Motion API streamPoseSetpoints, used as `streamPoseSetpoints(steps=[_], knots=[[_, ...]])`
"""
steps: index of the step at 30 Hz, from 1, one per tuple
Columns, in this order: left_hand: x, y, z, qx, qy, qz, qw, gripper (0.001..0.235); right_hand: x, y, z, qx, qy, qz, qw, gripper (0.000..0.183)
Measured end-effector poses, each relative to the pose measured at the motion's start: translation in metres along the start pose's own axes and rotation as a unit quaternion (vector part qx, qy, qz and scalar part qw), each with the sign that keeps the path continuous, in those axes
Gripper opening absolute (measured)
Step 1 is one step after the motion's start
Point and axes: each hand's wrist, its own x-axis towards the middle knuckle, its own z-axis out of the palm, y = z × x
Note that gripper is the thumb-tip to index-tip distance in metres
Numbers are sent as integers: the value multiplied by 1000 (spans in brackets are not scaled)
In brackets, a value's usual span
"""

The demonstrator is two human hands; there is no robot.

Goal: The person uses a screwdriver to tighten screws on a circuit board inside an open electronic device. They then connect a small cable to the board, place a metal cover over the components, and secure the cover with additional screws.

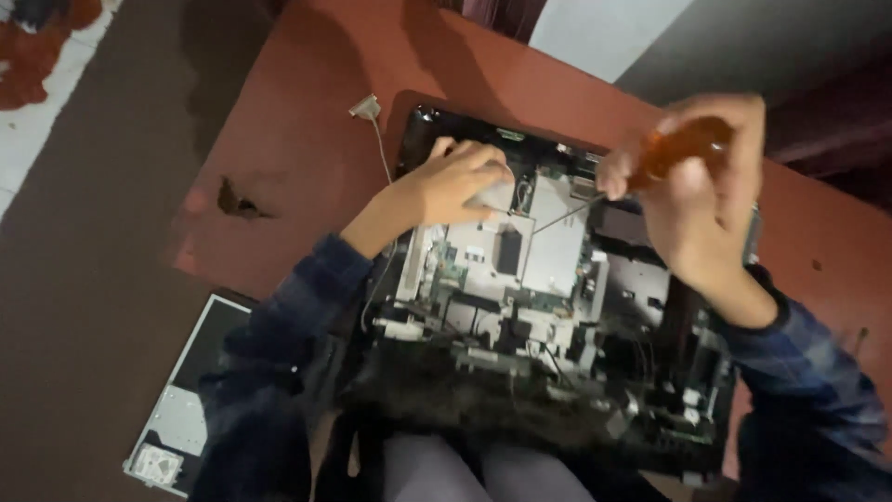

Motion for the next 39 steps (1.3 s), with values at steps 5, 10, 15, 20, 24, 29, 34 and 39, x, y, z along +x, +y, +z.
streamPoseSetpoints(steps=[5,10,15,20,24,29,34,39], knots=[[-10,-19,18,-18,88,89,992,76,5,26,-6,-32,92,115,989,37],[-12,-23,23,12,147,123,981,73,-28,42,-40,97,13,218,971,48],[-12,-19,17,11,119,93,988,90,-64,48,-69,87,-90,348,929,56],[-10,-19,19,29,141,106,984,83,-51,63,-49,81,-86,267,957,40],[-11,-18,16,24,121,99,987,79,-71,72,-70,101,-136,272,947,57],[-11,-19,17,34,143,107,983,76,-105,75,-88,103,-161,325,926,42],[-10,-22,22,59,160,115,979,70,-71,58,-64,59,-121,358,924,51],[-12,-22,21,37,136,107,984,71,-102,66,-78,89,-99,314,940,39]])
